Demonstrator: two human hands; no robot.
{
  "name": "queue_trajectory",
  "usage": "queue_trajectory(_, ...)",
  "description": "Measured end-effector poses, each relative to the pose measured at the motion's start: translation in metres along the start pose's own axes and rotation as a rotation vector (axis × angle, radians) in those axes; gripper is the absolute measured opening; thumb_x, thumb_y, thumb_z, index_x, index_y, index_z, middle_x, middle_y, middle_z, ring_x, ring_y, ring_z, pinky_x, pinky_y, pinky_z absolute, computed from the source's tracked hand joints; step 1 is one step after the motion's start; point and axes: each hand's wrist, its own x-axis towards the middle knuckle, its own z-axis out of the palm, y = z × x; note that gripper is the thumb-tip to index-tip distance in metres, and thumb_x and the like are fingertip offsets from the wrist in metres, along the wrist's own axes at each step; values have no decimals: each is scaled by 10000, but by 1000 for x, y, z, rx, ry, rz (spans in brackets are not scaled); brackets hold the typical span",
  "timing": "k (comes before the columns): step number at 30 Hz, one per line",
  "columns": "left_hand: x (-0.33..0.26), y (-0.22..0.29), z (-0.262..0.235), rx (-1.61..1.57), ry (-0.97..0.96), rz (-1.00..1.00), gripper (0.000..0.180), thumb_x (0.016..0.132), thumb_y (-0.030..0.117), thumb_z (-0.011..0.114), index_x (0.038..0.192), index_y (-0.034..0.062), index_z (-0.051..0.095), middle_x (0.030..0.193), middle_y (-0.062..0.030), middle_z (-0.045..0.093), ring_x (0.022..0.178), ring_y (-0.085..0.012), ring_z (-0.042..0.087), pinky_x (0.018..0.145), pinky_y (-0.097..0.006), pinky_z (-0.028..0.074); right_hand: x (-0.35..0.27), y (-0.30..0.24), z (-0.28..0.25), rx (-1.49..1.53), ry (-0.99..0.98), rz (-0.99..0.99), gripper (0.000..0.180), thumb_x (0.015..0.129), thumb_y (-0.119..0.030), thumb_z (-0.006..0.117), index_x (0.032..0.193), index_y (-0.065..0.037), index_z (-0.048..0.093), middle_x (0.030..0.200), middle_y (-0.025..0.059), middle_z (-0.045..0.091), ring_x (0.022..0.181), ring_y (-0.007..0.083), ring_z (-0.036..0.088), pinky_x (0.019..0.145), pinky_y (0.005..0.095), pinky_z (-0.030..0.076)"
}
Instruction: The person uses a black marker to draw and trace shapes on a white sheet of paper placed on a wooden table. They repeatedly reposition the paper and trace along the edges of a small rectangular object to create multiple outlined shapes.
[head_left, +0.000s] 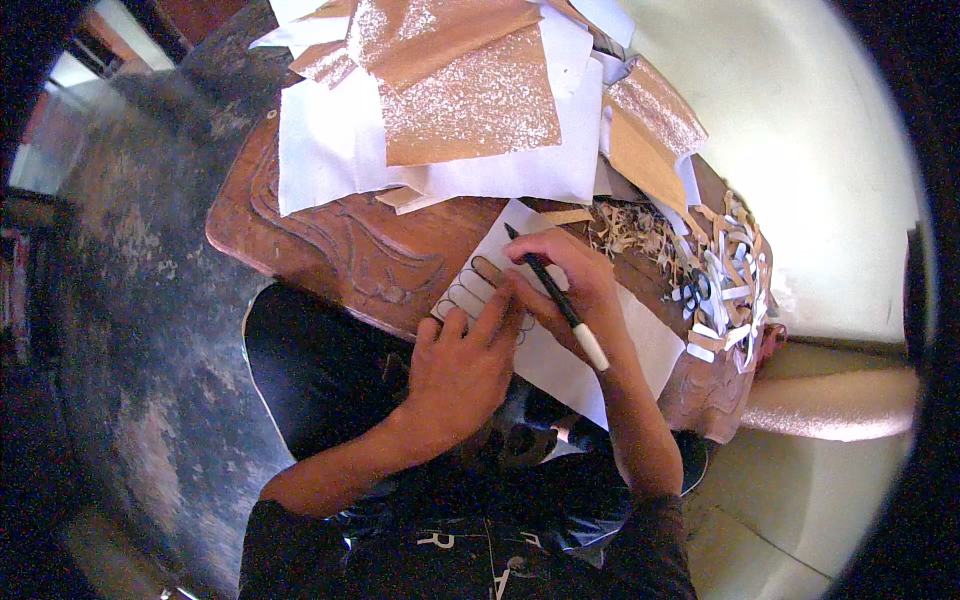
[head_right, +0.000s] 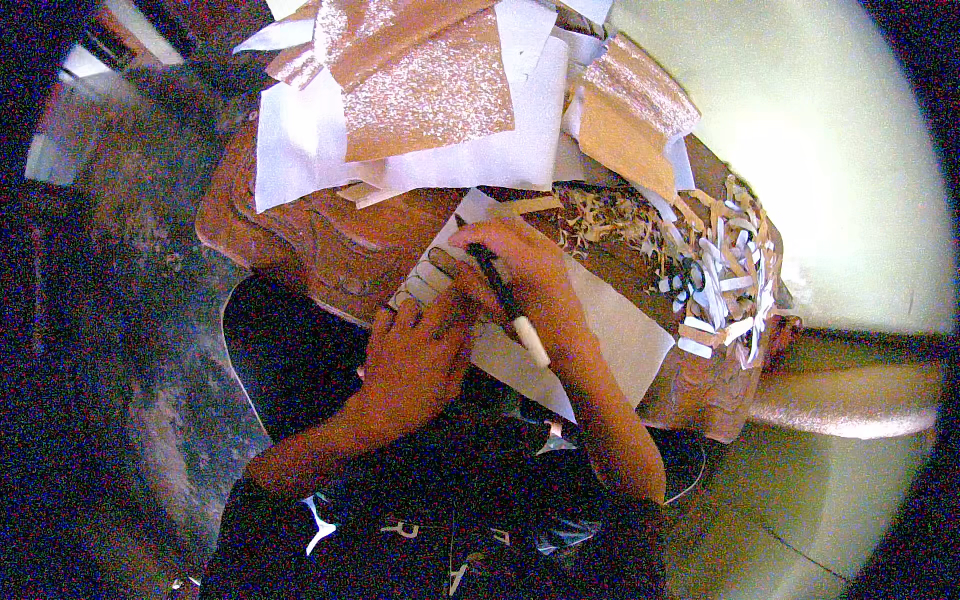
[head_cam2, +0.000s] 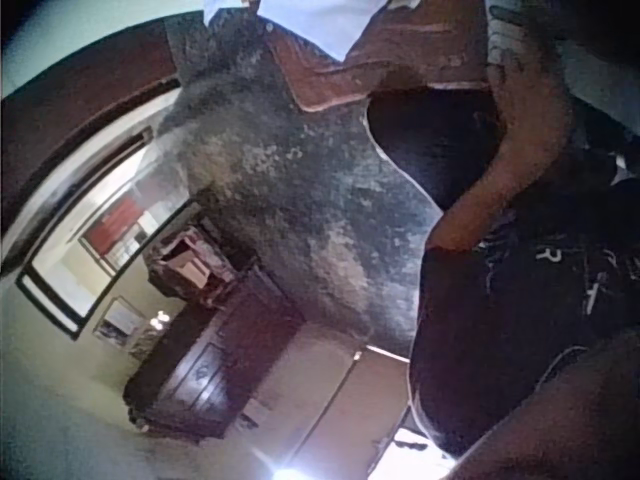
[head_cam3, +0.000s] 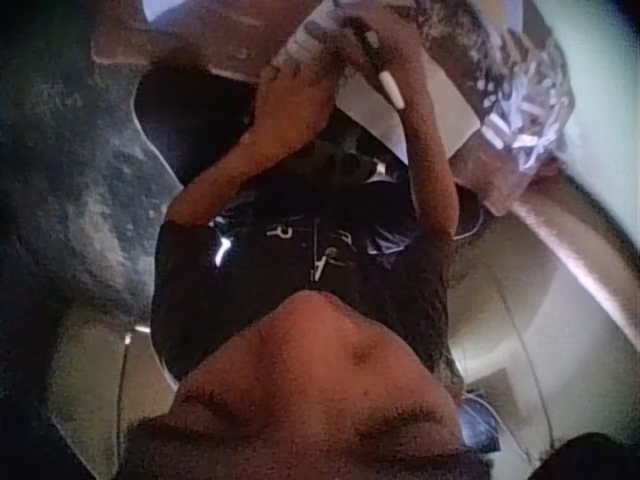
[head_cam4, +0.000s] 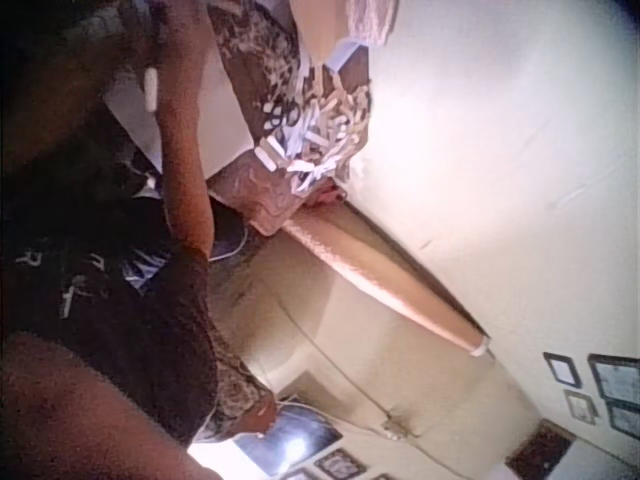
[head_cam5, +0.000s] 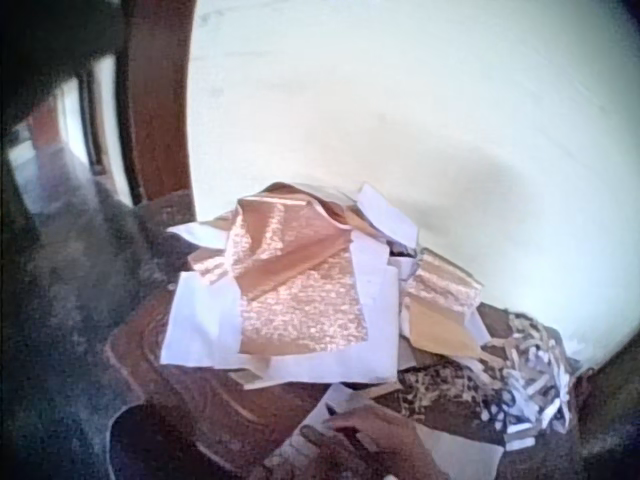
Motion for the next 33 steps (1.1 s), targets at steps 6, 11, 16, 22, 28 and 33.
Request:
queue_trajectory(6, 0, -1, 3, -16, 30, -16, 398, 802, 226, 679, 1192, 153, 657, 1182, -43, 587, 954, -265, 562, 774, -447, 414, 13, -8, 13, -34, -187, 54, 238, 880, -52, 602, 1106, -128, 617, 1044, 172, 656, 994, 410, 647, 853, 439, 524)
queue_trajectory(11, 0, 0, 3, -32, 50, -10, 346, 800, 231, 691, 1136, 154, 666, 1138, -38, 580, 951, -260, 556, 770, -442, 402, 13, -3, 14, -107, -210, 19, 285, 872, -54, 597, 1142, -144, 592, 1042, 183, 648, 984, 424, 638, 846, 460, 517)
queue_trajectory(16, -1, 0, 4, -38, 37, -4, 347, 801, 230, 689, 1138, 151, 665, 1134, -33, 578, 946, -255, 549, 756, -438, 395, 12, -7, 14, -104, -229, 46, 306, 846, -44, 602, 1137, -138, 598, 1060, 183, 653, 1008, 420, 634, 860, 451, 516)
queue_trajectory(22, -1, 0, 5, -50, 26, -10, 316, 816, 241, 667, 1116, 141, 682, 1119, -72, 591, 951, -294, 561, 771, -481, 413, 11, -2, 16, -75, -242, 35, 305, 837, -46, 594, 1132, -122, 608, 1092, 182, 659, 1044, 408, 631, 888, 436, 515)
queue_trajectory(28, -3, 1, 4, -48, -5, -3, 411, 793, 226, 694, 1194, 141, 661, 1229, -34, 578, 949, -258, 542, 757, -435, 402, 6, 1, 16, -107, -168, -8, 283, 832, -50, 642, 1109, -110, 640, 1080, 147, 676, 1009, 353, 649, 871, 399, 525)
queue_trajectory(33, -5, -1, 5, 4, 53, 7, 536, 803, 233, 682, 1326, 127, 629, 1413, -29, 542, 933, -247, 537, 757, -426, 408, -10, 10, -4, -87, -9, 20, 252, 785, -82, 793, 1019, -89, 699, 991, 97, 711, 916, 275, 684, 827, 359, 541)
